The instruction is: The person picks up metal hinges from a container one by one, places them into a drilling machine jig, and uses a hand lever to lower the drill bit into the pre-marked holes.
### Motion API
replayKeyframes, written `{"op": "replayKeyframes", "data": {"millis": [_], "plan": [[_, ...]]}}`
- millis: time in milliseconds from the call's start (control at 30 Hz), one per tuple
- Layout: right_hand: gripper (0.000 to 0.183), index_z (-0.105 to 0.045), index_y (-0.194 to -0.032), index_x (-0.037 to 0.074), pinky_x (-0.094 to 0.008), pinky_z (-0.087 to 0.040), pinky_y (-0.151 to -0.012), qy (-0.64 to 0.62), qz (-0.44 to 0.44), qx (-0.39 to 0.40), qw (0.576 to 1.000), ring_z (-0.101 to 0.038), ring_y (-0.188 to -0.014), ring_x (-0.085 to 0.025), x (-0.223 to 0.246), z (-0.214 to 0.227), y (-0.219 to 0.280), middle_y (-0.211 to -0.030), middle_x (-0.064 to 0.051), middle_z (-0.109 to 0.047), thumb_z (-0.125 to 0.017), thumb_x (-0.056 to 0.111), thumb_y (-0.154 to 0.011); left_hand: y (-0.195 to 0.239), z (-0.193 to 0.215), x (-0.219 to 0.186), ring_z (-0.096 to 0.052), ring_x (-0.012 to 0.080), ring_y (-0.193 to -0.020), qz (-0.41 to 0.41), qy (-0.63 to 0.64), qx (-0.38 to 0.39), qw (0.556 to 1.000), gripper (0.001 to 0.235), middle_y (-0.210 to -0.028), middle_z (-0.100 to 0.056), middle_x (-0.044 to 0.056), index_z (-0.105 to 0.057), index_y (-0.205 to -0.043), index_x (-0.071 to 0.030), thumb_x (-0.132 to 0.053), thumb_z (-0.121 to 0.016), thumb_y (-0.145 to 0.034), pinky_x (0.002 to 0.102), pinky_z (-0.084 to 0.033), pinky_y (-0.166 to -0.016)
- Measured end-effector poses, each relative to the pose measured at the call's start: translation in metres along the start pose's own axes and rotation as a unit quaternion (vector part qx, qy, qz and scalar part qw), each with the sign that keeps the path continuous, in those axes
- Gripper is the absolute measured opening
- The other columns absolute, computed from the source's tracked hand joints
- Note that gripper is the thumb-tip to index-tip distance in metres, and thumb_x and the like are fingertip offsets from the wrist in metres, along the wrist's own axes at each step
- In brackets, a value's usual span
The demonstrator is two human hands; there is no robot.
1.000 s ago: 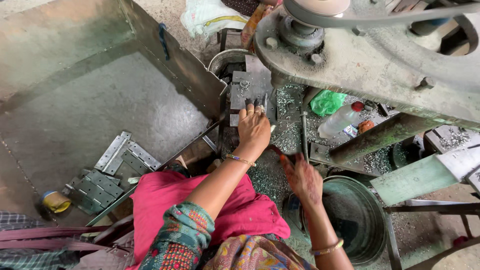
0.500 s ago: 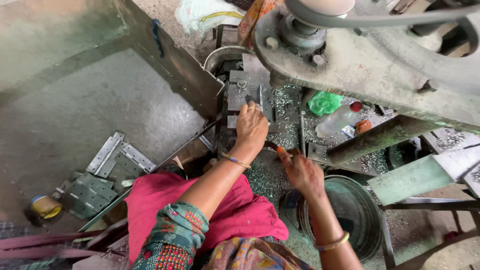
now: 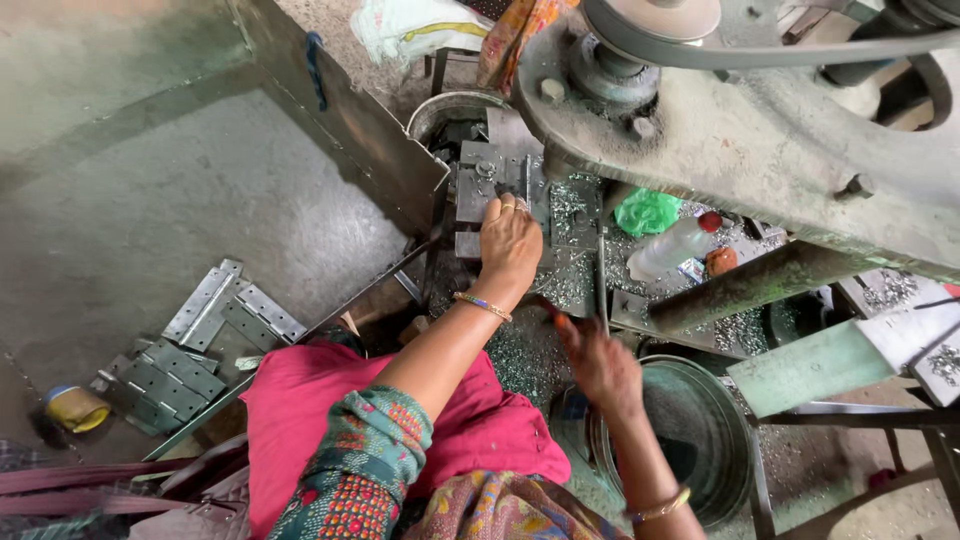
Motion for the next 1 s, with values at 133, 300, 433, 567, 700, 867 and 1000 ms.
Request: {"op": "replayKeyframes", "data": {"millis": [133, 300, 433, 567, 700, 867, 1000], "plan": [[0.057, -0.065, -0.123, 0.019, -0.053, -0.052, -0.087, -0.064, -0.148, 0.080, 0.984, -0.067, -0.107, -0.044, -0.019, -0.032, 0.039, -0.106, -0.024, -0.074, -0.042, 0.066, -0.100, 0.019, 0.033, 0.005, -0.058, 0.0229, -0.113, 0.007, -0.010, -0.212, 0.977, 0.029, -0.114, -0.074, 0.011, -0.078, -0.095, -0.003, -0.020, -0.058, -0.082, 0.037, -0.039, -0.092], [0.057, -0.064, -0.122, 0.018, -0.055, -0.052, -0.081, -0.124, -0.020, 0.018, 0.992, -0.067, -0.102, -0.046, -0.010, 0.003, -0.015, -0.103, -0.023, -0.073, -0.042, 0.063, -0.097, -0.016, 0.005, 0.024, -0.058, 0.0226, -0.116, 0.013, 0.025, 0.005, 1.000, 0.024, -0.111, -0.074, 0.010, -0.079, -0.095, -0.006, -0.016, -0.057, -0.097, 0.038, -0.039, -0.098], [0.056, -0.066, -0.115, 0.016, -0.056, -0.053, -0.077, -0.083, -0.040, 0.006, 0.996, -0.069, -0.096, -0.047, -0.019, -0.014, -0.011, -0.096, -0.023, -0.073, -0.045, 0.064, -0.097, -0.032, 0.018, 0.026, -0.058, 0.0251, -0.118, 0.012, -0.014, -0.051, 0.999, 0.024, -0.109, -0.074, 0.010, -0.080, -0.093, -0.006, -0.019, -0.059, -0.094, 0.038, -0.039, -0.099], [0.057, -0.068, -0.106, 0.011, -0.058, -0.053, -0.074, -0.100, -0.093, 0.012, 0.991, -0.068, -0.093, -0.048, -0.035, -0.050, 0.028, -0.091, -0.026, -0.071, -0.052, 0.064, -0.094, -0.030, 0.001, 0.020, -0.056, 0.0269, -0.122, 0.015, 0.046, -0.048, 0.998, 0.024, -0.118, -0.071, 0.010, -0.078, -0.100, -0.006, -0.016, -0.057, -0.094, 0.043, -0.036, -0.104], [0.060, -0.068, -0.108, 0.008, -0.057, -0.051, -0.079, -0.144, -0.123, 0.024, 0.982, -0.068, -0.096, -0.047, -0.027, -0.022, 0.015, -0.092, -0.025, -0.072, -0.049, 0.063, -0.098, -0.030, 0.003, 0.030, -0.054, 0.0293, -0.129, 0.017, 0.058, -0.069, 0.996, 0.032, -0.126, -0.068, 0.010, -0.073, -0.116, -0.002, -0.015, -0.055, -0.093, 0.052, -0.026, -0.117], [0.055, -0.062, -0.126, 0.005, -0.050, -0.049, -0.088, -0.291, -0.005, -0.215, 0.932, -0.065, -0.103, -0.042, 0.021, 0.105, 0.015, -0.109, -0.023, -0.069, -0.050, 0.052, -0.101, 0.034, 0.016, 0.008, -0.052, 0.0323, -0.130, -0.041, 0.024, -0.088, 0.995, 0.039, -0.131, -0.064, 0.014, -0.067, -0.118, 0.000, -0.018, -0.055, -0.086, 0.058, -0.022, -0.117], [0.049, -0.061, -0.126, 0.002, -0.048, -0.048, -0.092, -0.308, 0.025, -0.286, 0.907, -0.062, -0.108, -0.042, 0.039, 0.136, 0.030, -0.116, -0.023, -0.064, -0.049, 0.045, -0.106, 0.106, 0.043, 0.000, -0.060, 0.0329, -0.120, -0.162, 0.130, -0.159, 0.965, 0.034, -0.127, -0.066, 0.018, -0.063, -0.122, -0.002, -0.013, -0.058, -0.090, 0.053, -0.037, -0.116]]}}
Point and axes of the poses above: each hand's wrist, its own y-axis away from the middle knuckle, its own z-axis out of the back of the hand, x = y × z, the point moved 10 cm from there along -y, towards the middle knuckle
